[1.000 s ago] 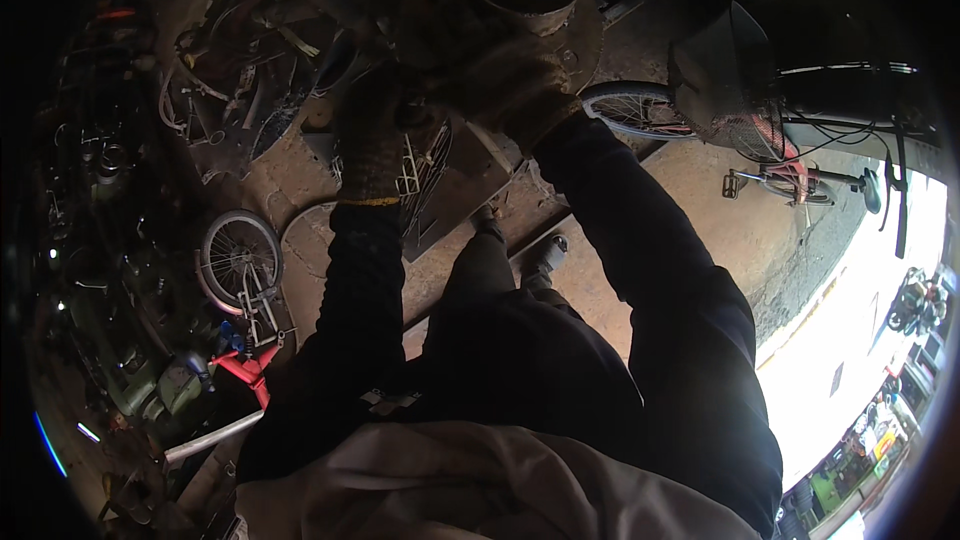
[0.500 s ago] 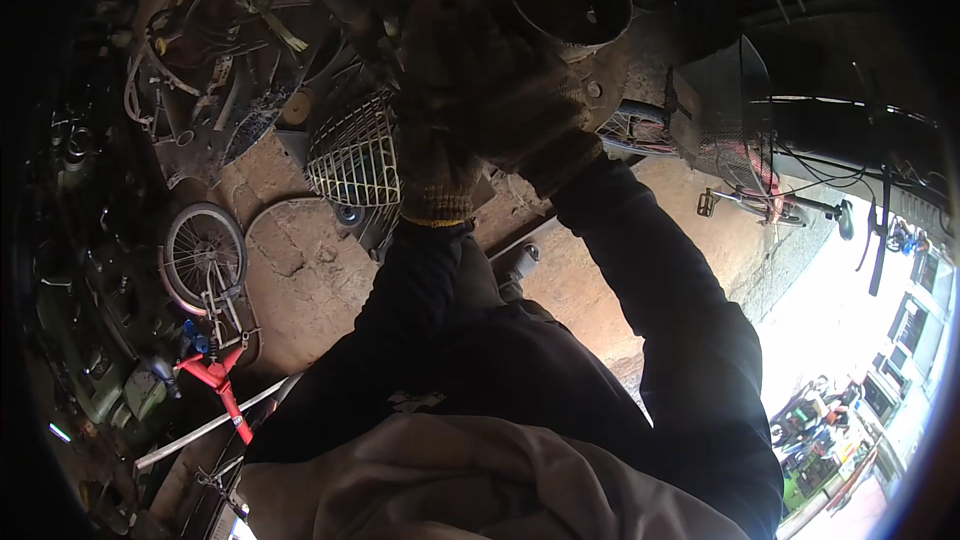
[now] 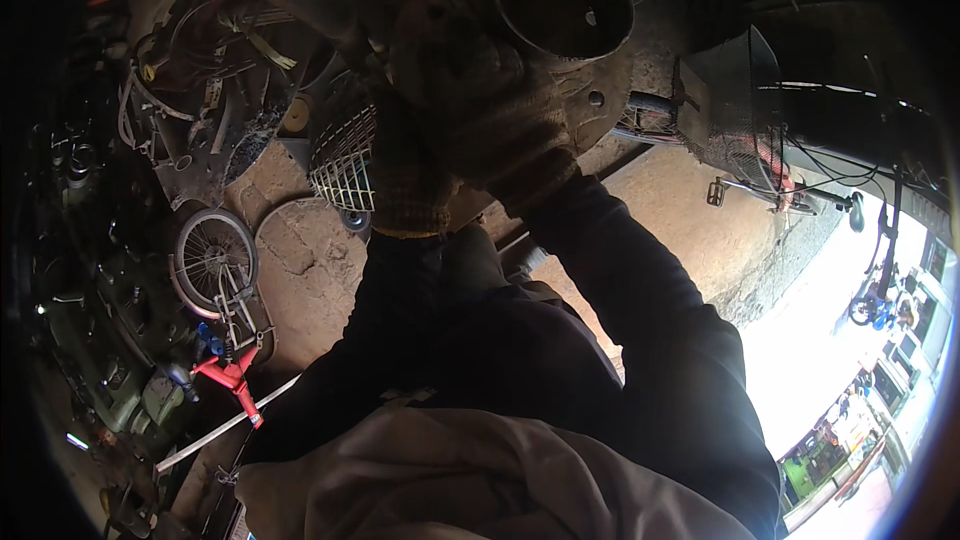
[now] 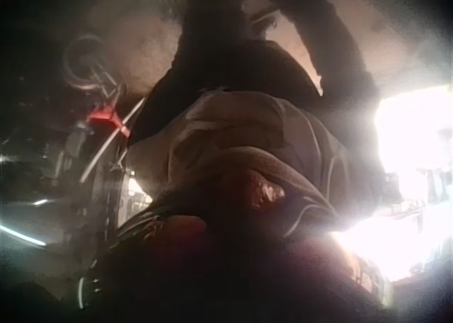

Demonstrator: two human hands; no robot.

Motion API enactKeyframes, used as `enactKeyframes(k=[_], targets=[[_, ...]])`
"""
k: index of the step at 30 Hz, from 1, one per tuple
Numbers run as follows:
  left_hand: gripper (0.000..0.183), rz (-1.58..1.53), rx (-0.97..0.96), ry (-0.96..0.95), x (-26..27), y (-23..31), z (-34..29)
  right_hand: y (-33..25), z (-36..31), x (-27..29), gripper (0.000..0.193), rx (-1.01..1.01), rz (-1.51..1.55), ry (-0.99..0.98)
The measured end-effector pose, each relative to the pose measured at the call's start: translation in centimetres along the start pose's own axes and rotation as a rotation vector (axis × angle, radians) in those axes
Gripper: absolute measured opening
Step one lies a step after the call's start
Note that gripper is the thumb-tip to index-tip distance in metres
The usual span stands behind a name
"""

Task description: The person holds and turns a circular metal component by hand, placing a small metal ring onto a shaft within the component.

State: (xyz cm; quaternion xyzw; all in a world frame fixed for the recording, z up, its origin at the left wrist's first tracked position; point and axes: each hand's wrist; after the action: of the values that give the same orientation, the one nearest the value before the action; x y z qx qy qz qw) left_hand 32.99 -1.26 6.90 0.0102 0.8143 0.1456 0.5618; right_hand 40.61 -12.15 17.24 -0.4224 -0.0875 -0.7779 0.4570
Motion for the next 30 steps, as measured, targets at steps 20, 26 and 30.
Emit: enactKeyframes(k=[20, 26, 30], targets=[[0.040, 0.045, 0.134, 0.155, -4.4, 3.0, -0.3, -0.5, 0.4, -0.3, 0.069, 0.058, -0.080, 0.039], [0.023, 1.191, -0.621, 0.015, -1.1, 5.0, 0.1, -0.7, 0.7, 0.4, 0.069, 0.094, -0.135, 0.038], [0.013, 2.276, -1.350, -0.333, -1.5, 6.3, 0.8, 0.2, 0.2, -0.2, 0.070, 0.116, -0.135, 0.054]])
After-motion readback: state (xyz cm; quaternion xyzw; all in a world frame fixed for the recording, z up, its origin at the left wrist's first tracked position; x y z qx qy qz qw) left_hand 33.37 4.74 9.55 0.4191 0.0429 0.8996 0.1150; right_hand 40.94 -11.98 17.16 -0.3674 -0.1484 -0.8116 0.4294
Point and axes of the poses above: each hand's wrist, its own z-axis towards the middle knuckle, its own x-axis out of the back of the hand, y = z × x, and after that the axes turned 8 degrees about y, right-handed
